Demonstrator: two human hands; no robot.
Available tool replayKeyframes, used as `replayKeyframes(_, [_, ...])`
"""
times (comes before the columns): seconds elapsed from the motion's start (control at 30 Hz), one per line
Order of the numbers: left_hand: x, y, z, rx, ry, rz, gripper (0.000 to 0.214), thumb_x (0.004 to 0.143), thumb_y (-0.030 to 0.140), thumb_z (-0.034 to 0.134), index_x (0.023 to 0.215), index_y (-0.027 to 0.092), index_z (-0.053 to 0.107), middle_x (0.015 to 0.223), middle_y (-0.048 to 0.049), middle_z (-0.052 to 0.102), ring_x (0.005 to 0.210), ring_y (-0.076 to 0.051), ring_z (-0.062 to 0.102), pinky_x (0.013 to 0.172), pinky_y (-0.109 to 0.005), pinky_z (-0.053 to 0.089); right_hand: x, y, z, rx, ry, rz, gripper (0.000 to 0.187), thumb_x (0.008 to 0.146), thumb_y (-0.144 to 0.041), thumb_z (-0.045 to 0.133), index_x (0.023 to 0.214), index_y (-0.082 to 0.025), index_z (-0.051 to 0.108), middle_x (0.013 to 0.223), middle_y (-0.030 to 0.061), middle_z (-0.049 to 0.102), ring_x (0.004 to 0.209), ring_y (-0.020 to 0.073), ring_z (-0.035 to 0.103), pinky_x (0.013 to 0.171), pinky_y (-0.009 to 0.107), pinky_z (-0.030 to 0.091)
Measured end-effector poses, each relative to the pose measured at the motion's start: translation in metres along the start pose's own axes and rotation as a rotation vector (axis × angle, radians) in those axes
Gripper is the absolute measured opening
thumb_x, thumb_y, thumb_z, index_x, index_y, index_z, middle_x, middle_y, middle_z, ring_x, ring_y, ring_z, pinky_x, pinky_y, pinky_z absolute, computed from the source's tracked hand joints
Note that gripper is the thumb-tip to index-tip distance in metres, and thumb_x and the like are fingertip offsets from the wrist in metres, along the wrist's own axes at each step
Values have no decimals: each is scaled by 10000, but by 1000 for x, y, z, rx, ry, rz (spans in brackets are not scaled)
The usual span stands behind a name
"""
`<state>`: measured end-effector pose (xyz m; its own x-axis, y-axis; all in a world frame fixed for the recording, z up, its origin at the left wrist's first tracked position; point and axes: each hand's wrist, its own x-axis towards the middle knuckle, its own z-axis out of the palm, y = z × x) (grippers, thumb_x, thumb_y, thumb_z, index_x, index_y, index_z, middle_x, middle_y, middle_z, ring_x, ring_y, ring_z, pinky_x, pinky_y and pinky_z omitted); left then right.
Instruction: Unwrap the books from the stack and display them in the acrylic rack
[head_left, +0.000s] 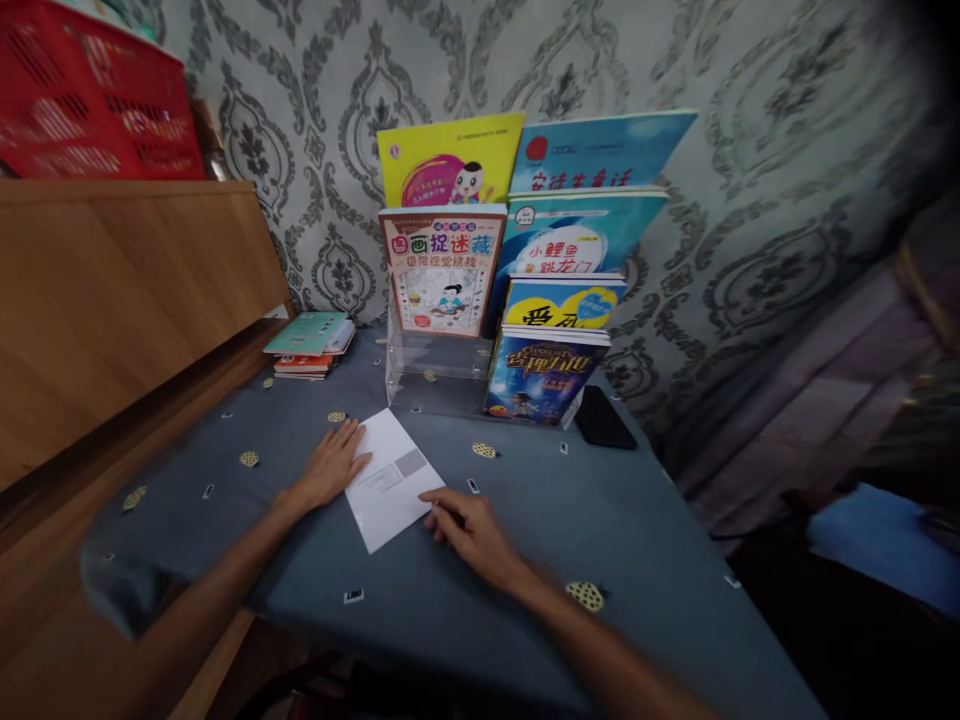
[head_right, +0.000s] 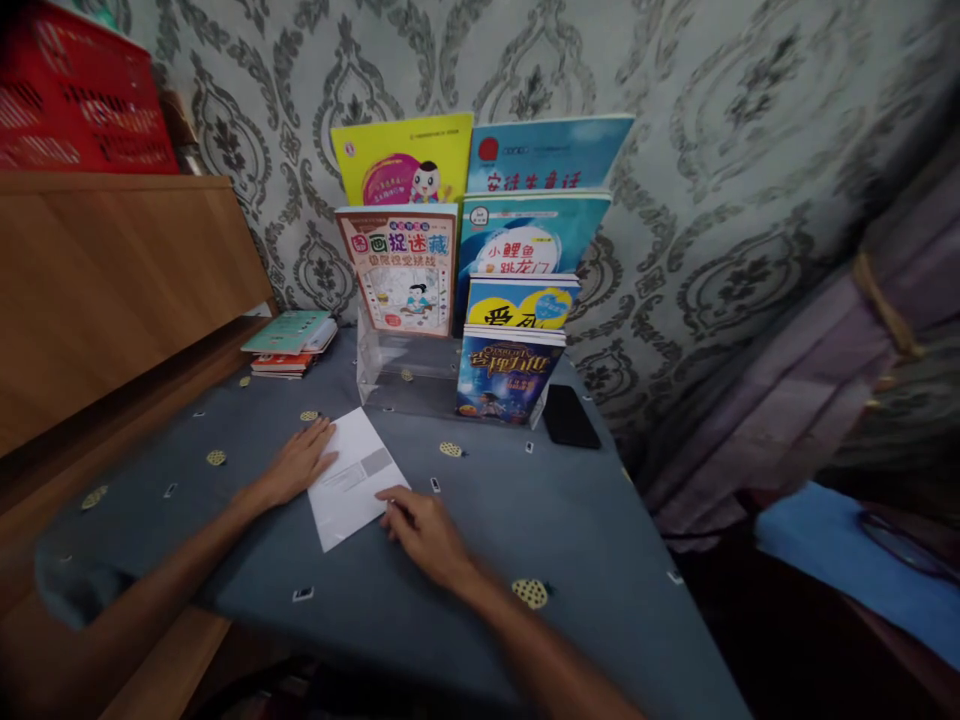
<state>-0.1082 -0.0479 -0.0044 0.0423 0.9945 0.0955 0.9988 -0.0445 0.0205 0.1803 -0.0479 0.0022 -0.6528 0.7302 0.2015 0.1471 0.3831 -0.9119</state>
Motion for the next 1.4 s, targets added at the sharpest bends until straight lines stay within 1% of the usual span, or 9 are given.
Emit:
replayKeyframes(0.07, [-1,13,6,16,-30,-6,606,1016,449,297,1507,102,374,1600,-165,345,1501,-282,277,1201,-458,269,2,4,-14,-34,59,-5,318,952,-281,455,1135,-165,687,783,36,725,625,123,650,642,253,524])
replayKeyframes(0.17, [-3,44,-3,77,-4,-69,598,1017,462,301,1465,89,435,1551,-209,408,1449,-327,355,1145,-488,332,7,6,-28,-67,130,4,320,946,-268,445,1126,-165,689,810,41,736,645,130,666,633,248,526])
replayKeyframes(0.27, [-3,79,-20,128,14,-126,566,1010,496,319,1296,99,602,1290,-251,599,1226,-361,538,942,-467,475,8,7,-33,-142,166,-10,312,942,-237,441,1120,-165,687,831,49,746,674,146,686,654,261,536])
replayKeyframes(0.33, [-2,100,-28,147,-21,-131,554,1010,491,328,1154,87,679,1128,-258,630,1106,-360,579,787,-420,511,7,7,-33,-240,179,-59,301,945,-224,448,1121,-173,687,884,62,754,749,168,703,716,291,550])
replayKeyframes(0.57, [4,144,-24,74,17,67,397,1012,387,388,1046,118,677,1037,-211,631,1015,-304,604,742,-392,509,7,20,-35,-647,196,-178,341,960,-173,411,1189,-181,665,1142,121,707,1115,248,631,987,438,512])
replayKeyframes(0.73, [12,139,-7,-21,115,253,335,1013,281,367,1237,150,580,1392,-175,555,1301,-277,500,1046,-443,423,8,36,-32,-825,171,-128,401,956,-191,441,1312,-78,589,1380,221,582,1335,322,500,1110,527,421])
replayKeyframes(0.93, [25,115,-4,-39,45,246,557,1010,534,340,1410,172,474,1553,-155,427,1448,-295,367,1111,-476,357,8,37,-30,-884,147,-123,397,971,-204,439,1314,-75,591,1397,226,572,1359,321,485,1117,523,425])
replayKeyframes(1.23, [38,108,-8,-29,85,238,538,1017,518,348,1388,156,492,1494,-147,507,1397,-291,430,1050,-457,378,13,32,-35,-892,80,-108,447,974,-196,410,1370,-39,543,1419,233,554,1376,314,477,1150,508,397])
replayKeyframes(1.4, [37,103,-17,25,153,207,381,1010,439,423,1136,143,629,1170,-147,683,1092,-288,602,891,-413,435,28,41,-54,-816,-28,-224,440,956,-164,427,1375,-111,553,1414,186,577,1376,269,486,1143,502,407])
